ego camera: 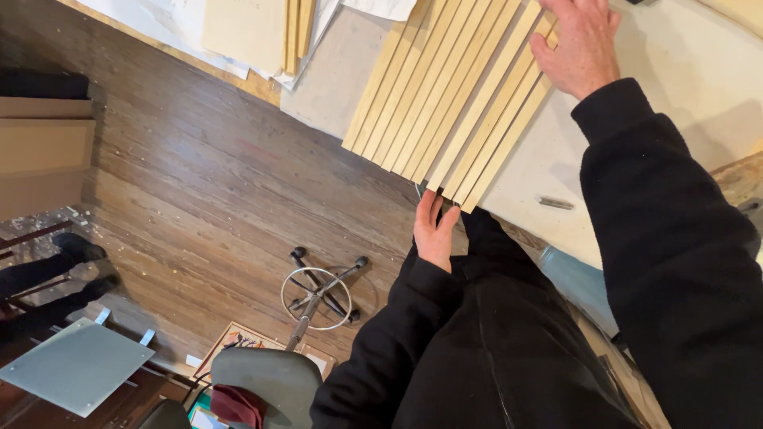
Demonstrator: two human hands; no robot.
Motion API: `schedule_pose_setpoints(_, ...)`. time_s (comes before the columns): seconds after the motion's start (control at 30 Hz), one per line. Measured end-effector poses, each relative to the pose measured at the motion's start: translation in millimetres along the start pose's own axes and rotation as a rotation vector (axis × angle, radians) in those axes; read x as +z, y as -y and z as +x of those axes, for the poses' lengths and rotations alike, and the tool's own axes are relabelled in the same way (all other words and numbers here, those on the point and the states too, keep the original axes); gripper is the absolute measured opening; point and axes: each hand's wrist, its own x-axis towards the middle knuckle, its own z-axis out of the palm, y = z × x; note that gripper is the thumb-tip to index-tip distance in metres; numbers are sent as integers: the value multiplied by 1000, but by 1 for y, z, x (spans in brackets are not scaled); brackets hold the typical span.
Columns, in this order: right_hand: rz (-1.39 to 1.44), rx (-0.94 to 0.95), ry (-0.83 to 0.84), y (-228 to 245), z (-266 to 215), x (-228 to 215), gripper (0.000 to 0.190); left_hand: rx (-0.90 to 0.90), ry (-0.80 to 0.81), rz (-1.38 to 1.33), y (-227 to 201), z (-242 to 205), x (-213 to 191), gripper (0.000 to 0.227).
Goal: Applying wood glue to slats and using a corner clamp and hammer to assemble a wooden frame.
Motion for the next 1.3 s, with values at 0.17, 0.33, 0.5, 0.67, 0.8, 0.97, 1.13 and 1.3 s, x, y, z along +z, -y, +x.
schedule_pose_setpoints(0.17,39,-69,-50,24,6,-12,48,14,-82,23,-13,7,-7,79)
schedule_pose_setpoints(0.33,30,-105,-12,13,18,15,44,30,-134,27,-42,13,0,78)
schedule_pose_setpoints(0.5,-19,-175,-59,17,29,27,29,52,-101,-15,-51,15,7,80)
schedule_pose_setpoints(0.67,-16,-157,-43,13,32,28,31,38,-147,33,-42,20,2,77)
schedule_pose_setpoints(0.8,-19,-78,9,-1,34,38,26,43,-121,105,-66,9,11,74)
schedule_pose_setpoints(0.97,22,-160,-55,22,16,10,23,46,-135,34,-65,-11,-3,73)
schedule_pose_setpoints(1.13,116,-133,59,56,-11,-8,27,13,-93,-76,-72,-55,-29,72)
schedule_pose_setpoints(1.3,194,-78,151,58,-22,0,36,46,-118,-46,-51,-64,-49,73)
